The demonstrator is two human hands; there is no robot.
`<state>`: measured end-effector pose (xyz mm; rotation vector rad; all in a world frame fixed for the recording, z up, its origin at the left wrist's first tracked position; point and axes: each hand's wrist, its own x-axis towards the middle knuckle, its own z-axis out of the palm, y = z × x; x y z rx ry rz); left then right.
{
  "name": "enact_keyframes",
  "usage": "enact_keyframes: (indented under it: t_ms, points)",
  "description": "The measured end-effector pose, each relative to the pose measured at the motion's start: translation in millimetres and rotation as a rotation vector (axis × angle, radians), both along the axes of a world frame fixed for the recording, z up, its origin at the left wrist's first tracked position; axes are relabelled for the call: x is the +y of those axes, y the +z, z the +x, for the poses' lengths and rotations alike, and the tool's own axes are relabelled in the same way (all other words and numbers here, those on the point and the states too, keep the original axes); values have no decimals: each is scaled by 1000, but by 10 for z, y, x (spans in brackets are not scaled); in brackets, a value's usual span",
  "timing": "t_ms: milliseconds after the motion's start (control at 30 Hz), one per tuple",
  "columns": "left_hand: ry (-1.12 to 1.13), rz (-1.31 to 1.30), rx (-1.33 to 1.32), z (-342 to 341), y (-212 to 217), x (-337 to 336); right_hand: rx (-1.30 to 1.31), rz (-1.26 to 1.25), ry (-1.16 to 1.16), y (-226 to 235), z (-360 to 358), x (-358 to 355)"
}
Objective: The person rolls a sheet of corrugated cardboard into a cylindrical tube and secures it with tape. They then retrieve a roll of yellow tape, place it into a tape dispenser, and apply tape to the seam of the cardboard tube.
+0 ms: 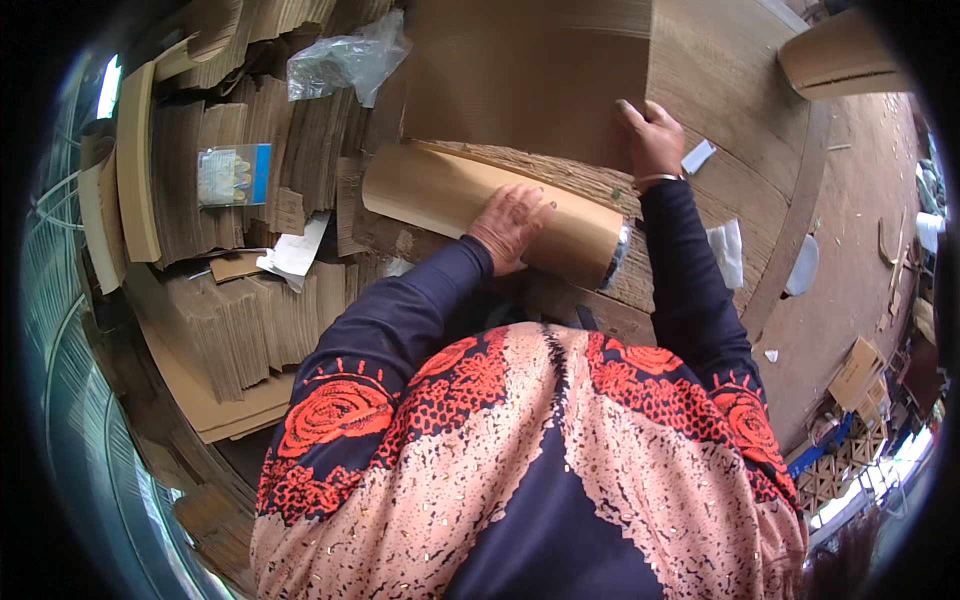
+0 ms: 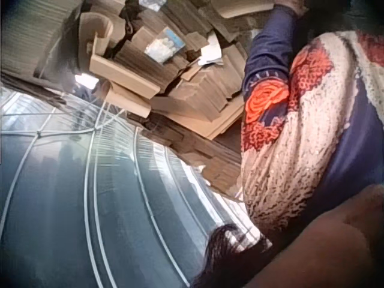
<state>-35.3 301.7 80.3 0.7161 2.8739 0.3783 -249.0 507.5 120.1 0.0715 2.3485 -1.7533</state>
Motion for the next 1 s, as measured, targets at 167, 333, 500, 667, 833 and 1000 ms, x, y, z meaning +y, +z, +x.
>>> enact_keyframes:
  t_ms: [167, 333, 500, 667, 833, 1000]
  points:
    - [4, 45, -49, 2, 127, -23, -88, -40, -152, -997, -131, 219]
    - [14, 62, -51, 42, 43, -17, -161, 118, -180, -1592, -408, 432]
    - [10, 17, -81, 54, 22, -22, -165, -237, -195, -1039, -744, 387]
    - [-14, 2, -99, -69, 66, -49, -250, 63, -185, -1071, -627, 205]
    - [-13, -33, -126, -71, 88, 2, -153, 676, 167, -1106, -456, 517]
    - [24, 10, -22, 8, 29, -40, -111, 757, 840, -58, 867, 397]
